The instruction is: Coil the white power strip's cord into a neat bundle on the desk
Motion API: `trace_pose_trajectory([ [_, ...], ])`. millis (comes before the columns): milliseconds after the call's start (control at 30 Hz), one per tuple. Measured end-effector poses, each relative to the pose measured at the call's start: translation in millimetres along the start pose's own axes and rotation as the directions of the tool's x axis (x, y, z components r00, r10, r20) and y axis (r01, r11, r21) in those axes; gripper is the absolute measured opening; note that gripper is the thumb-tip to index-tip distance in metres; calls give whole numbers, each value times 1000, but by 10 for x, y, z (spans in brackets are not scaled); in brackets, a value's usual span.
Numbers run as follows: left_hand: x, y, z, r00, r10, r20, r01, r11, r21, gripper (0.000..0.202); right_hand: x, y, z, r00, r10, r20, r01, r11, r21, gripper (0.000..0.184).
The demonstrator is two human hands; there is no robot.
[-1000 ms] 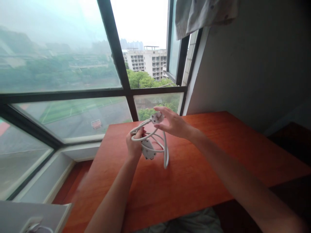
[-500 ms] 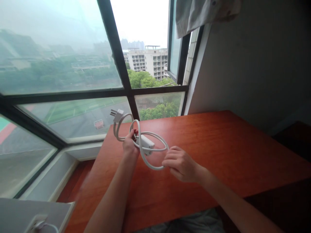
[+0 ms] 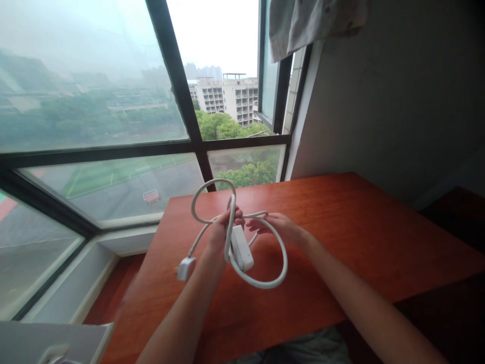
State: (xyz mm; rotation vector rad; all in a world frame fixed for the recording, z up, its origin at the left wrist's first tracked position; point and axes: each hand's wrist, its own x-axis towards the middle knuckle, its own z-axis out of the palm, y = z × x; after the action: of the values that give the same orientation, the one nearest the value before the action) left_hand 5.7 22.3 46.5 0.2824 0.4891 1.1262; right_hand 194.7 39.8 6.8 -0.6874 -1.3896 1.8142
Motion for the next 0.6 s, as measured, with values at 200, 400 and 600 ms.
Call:
trace_pose_trajectory([
  [200, 55, -90, -7, 999, -46, 0, 46, 985, 165, 9, -71, -252, -10, 983, -38, -181, 99, 936, 337, 18],
  [400, 86, -145, -26, 999, 44, -27, -36, 968, 248, 20, 40, -255, 154, 884, 103, -456, 239, 738, 631, 8],
  [600, 117, -41, -75, 989, 138, -61, -124, 974, 192, 18, 98, -56, 167, 726, -214, -654, 352, 932, 86, 22],
])
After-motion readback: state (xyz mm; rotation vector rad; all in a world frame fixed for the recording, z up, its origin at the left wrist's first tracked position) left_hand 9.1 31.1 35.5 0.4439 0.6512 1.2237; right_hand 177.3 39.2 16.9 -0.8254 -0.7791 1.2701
